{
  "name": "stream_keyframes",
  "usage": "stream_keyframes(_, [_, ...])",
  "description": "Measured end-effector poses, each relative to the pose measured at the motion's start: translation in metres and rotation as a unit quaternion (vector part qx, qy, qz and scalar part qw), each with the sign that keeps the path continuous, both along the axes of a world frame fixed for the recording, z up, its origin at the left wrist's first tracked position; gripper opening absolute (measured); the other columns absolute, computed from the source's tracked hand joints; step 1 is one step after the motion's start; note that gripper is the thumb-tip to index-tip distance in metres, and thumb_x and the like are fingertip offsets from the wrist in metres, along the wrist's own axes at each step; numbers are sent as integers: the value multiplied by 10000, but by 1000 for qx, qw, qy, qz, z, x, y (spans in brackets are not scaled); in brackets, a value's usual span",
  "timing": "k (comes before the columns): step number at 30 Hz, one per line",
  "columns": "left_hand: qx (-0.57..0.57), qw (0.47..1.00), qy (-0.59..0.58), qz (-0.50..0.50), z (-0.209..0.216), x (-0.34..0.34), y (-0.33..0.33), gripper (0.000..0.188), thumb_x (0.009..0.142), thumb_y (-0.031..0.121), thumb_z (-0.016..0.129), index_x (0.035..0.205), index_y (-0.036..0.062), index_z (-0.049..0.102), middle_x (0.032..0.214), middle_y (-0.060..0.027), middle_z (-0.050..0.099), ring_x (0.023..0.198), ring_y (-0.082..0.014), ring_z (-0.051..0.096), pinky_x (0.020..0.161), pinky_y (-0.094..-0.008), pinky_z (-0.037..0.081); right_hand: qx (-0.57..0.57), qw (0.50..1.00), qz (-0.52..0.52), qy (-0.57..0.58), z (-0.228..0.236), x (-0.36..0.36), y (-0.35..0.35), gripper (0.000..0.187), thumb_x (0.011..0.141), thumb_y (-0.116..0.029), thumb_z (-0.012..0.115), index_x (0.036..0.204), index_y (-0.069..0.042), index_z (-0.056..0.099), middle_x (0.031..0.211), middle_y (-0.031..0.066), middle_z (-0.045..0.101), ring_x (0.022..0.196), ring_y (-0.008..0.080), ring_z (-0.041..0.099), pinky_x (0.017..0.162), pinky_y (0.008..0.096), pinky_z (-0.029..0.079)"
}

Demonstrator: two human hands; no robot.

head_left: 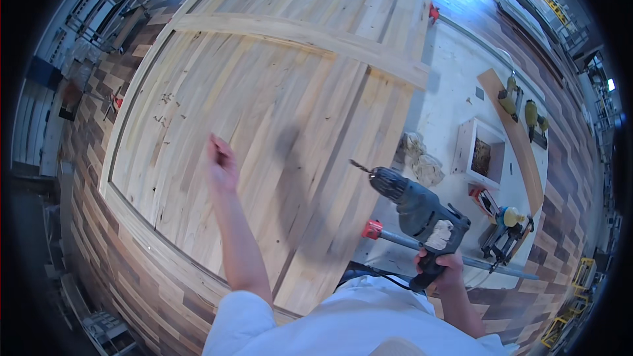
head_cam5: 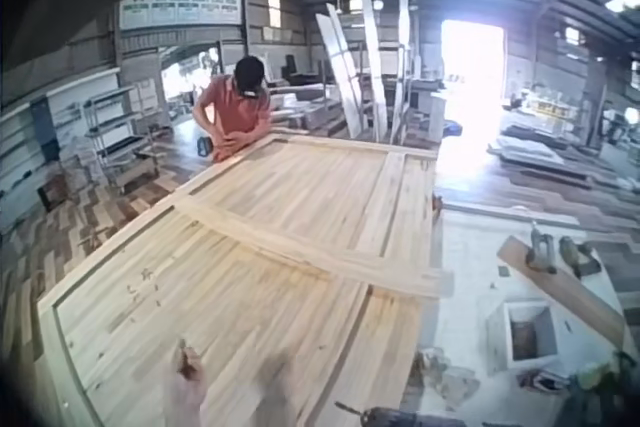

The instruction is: Assembling a wooden door frame by drilling screws into the wooden joints.

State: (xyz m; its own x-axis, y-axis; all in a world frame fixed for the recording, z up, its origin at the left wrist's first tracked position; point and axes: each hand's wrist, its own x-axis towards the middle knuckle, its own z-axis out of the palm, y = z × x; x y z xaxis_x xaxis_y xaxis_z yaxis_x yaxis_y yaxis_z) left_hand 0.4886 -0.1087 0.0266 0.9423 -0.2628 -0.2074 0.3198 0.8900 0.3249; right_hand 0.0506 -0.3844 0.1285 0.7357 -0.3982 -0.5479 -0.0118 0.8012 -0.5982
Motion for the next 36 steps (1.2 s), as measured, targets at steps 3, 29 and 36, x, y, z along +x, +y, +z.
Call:
stream_keyframes(3, [41, 996, 44, -65, 5, -107, -31, 236, 967, 125, 530, 1171, 29, 603, 980, -62, 658, 881, -130, 634, 748, -228, 574, -7, 999, 40, -14, -3, -11, -7, 571, 545, -107, 671, 1087, 32, 554, 850, 152, 669, 744, 302, 682, 545, 380, 560])
stream_keyframes(29, [156, 966, 100, -182, 76, -452, -148, 226, 985, 90, 475, 1189, 47, 562, 992, -78, 631, 968, -203, 638, 847, -299, 576, 20, 982, 81, -170, -40, -205, -104, 613, 568, -142, 757, 1112, 60, 560, 897, 196, 661, 756, 285, 670, 567, 364, 563])
stream_keyframes(36, [75, 977, 118, -159, 83, -468, -149, 178, 989, 105, 473, 1138, 75, 565, 978, -81, 625, 910, -193, 645, 796, -287, 586, 38, 961, 97, -256, -43, -212, -109, 656, 673, -165, 791, 1216, 73, 511, 976, 213, 657, 832, 322, 673, 693, 415, 581])
